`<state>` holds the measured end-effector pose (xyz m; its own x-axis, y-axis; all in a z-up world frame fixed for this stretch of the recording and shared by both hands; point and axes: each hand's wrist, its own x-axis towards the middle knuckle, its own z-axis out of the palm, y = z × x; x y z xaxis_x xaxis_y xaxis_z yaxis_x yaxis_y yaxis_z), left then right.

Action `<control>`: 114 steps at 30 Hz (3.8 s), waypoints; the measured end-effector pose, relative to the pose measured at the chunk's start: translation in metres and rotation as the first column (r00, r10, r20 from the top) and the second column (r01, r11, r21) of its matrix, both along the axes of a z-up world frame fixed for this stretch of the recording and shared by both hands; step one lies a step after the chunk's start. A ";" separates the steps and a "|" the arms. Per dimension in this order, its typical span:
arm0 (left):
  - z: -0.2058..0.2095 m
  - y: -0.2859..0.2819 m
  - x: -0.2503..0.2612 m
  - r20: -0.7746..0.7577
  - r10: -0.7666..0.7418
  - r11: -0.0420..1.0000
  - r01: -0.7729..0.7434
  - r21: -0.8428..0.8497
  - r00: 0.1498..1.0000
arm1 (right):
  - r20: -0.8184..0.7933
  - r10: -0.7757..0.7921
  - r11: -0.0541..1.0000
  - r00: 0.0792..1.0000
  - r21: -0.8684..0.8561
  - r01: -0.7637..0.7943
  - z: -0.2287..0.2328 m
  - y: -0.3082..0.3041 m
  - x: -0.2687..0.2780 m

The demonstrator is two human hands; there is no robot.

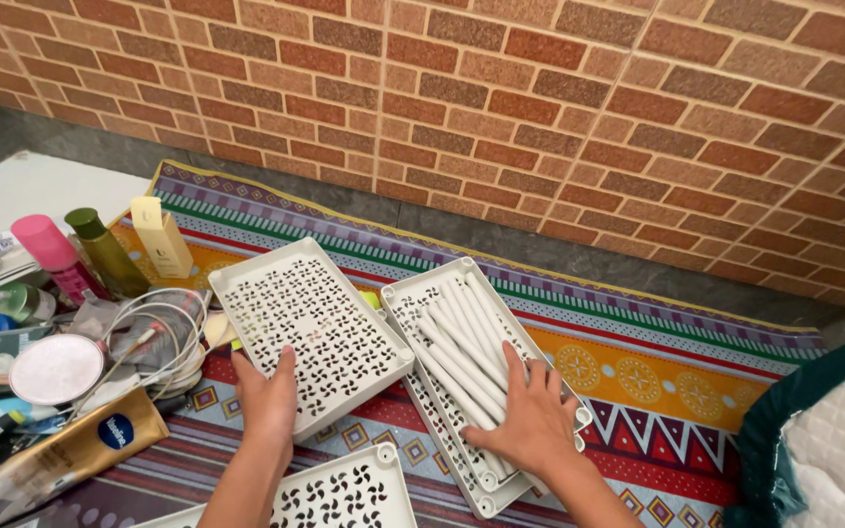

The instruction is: The person assembles a white perforated tray by attaching black corner caps and inserting white support rods. They handle multiple trays and rods, securing the components on the floor.

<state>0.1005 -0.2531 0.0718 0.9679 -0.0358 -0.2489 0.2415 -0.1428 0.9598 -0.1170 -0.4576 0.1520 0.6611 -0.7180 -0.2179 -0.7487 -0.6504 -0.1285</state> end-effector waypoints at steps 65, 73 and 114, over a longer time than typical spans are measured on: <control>-0.004 0.230 -0.197 0.582 -0.668 0.585 -0.157 0.796 0.464 | 0.498 -0.162 0.987 0.852 0.066 0.149 -0.023 0.128 -0.040; -0.051 0.179 -0.256 0.727 -0.641 0.664 -0.298 0.686 0.246 | 0.622 0.161 0.952 0.767 -0.303 0.046 -0.050 0.090 -0.058; -0.074 0.170 -0.231 0.586 -0.595 0.618 -0.153 0.771 0.551 | 0.760 0.486 0.660 0.432 0.005 -0.751 -0.064 0.116 -0.030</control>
